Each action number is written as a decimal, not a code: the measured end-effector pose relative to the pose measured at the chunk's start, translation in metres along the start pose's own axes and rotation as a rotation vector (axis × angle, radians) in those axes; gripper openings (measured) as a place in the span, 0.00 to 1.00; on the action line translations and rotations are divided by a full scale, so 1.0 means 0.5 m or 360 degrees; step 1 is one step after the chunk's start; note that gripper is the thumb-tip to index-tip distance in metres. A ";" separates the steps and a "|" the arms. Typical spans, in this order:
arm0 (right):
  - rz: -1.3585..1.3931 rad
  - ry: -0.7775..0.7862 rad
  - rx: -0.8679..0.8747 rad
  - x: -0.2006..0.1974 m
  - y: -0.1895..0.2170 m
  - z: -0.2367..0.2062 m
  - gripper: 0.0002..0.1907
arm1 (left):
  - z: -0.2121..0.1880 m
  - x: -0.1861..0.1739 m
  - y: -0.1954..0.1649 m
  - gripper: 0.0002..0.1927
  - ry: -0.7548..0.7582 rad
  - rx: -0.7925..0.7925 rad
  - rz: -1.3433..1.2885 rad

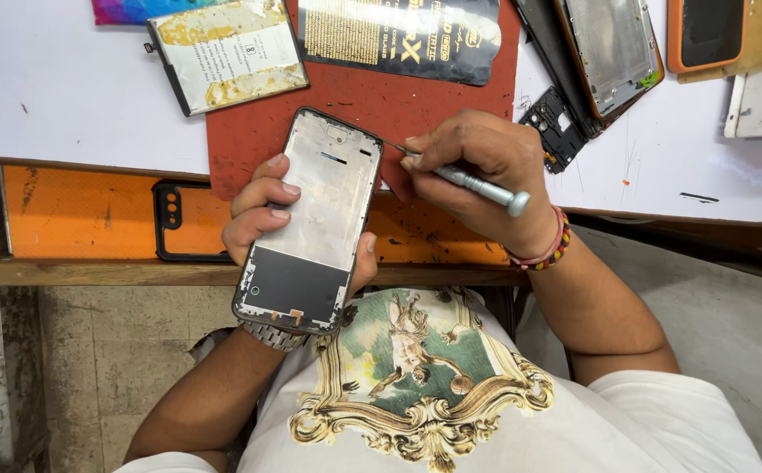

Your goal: The person uses a small metal tool to scrape adhesive residue from the back of a disassembled smartphone. They then wipe the surface with a cloth and a blue plastic scraper. Finally, they peel a protective film off a black rectangular component.

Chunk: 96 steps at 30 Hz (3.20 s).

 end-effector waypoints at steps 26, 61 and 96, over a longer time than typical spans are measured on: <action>-0.0049 0.0074 -0.0137 0.037 0.017 0.070 0.09 | 0.004 -0.007 0.012 0.39 -0.0023 -0.0008 0.0018; 0.0067 0.0100 -0.0066 -0.004 -0.014 -0.017 0.12 | 0.109 0.023 -0.089 0.41 0.0923 -0.0127 -0.0083; -0.0567 0.0213 0.0114 0.022 0.018 0.022 0.04 | 0.109 0.024 -0.078 0.42 0.0924 -0.0061 -0.0083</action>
Point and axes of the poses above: each hand's wrist, its own z-axis towards the middle knuckle, its own x-axis out of the palm, y = z × x, the point moved 7 cm from there along z, towards the middle knuckle, and after that the axes turned 10 degrees about -x, right-handed, at the moved point
